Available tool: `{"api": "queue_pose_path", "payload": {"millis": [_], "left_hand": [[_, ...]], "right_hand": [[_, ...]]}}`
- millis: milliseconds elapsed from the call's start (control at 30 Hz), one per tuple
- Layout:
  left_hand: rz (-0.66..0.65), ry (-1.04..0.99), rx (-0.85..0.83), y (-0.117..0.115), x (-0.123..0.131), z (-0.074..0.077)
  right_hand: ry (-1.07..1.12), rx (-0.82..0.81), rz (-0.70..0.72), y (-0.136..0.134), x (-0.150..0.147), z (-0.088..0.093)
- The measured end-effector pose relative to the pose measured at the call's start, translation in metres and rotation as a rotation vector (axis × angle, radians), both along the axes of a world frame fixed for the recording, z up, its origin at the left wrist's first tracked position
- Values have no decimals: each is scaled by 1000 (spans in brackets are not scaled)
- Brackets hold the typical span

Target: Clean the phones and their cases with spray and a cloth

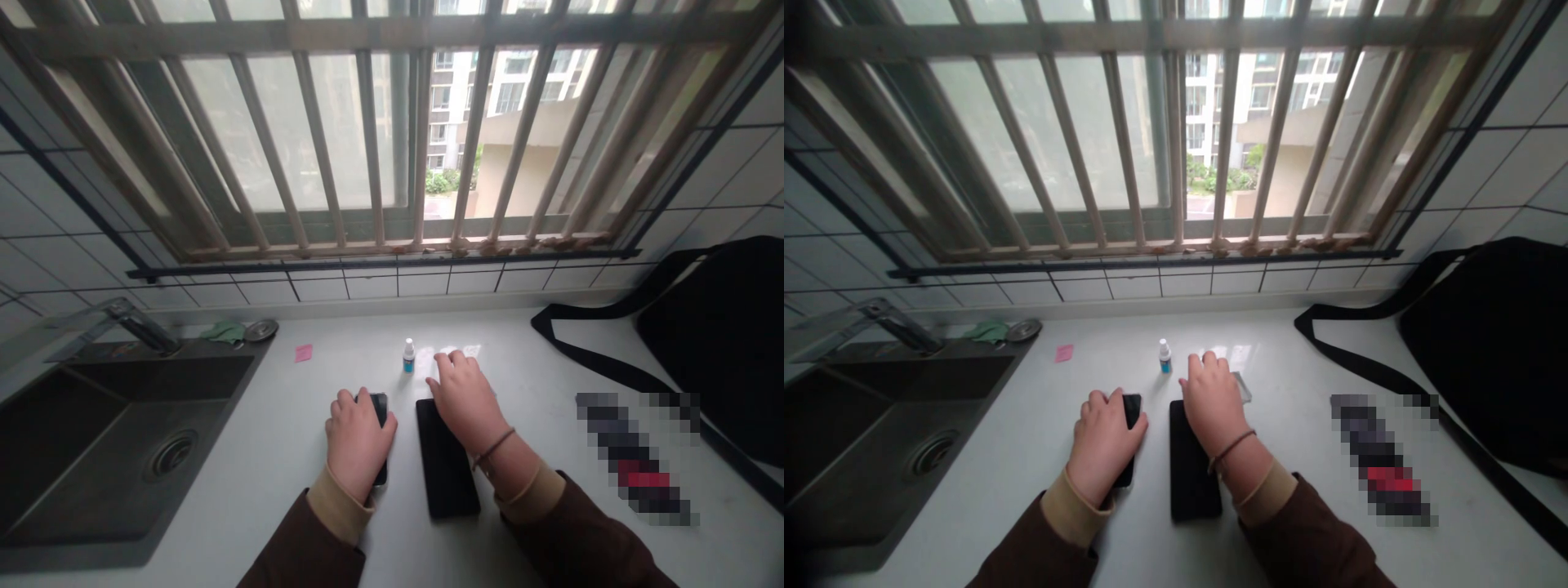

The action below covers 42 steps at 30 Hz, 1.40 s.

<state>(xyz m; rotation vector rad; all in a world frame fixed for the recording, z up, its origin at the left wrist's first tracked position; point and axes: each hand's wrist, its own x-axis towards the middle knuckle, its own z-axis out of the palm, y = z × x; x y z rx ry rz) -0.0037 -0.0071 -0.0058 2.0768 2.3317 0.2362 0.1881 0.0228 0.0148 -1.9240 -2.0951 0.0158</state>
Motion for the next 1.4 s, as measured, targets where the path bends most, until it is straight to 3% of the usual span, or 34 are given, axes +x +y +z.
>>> {"api": "queue_pose_path", "payload": {"millis": [167,367,500,633,767,1167,1400], "left_hand": [[4,14,33,-1,0,5],[-18,-7,36,-3,-1,4],[-18,-15,25,-3,0,5],[-18,-17,4,-3,0,6],[-18,-15,-4,-3,0,6],[-27,-33,-43,-2,-1,9],[-39,-15,-23,-3,0,6]], "right_hand": [[6,-26,14,48,19,-10],[79,11,61,59,22,-23],[164,157,89,55,17,0],[221,289,213,54,3,32],[228,321,324,57,-11,41],[300,219,288,57,-17,14],[312,218,250,57,-29,-17]]}}
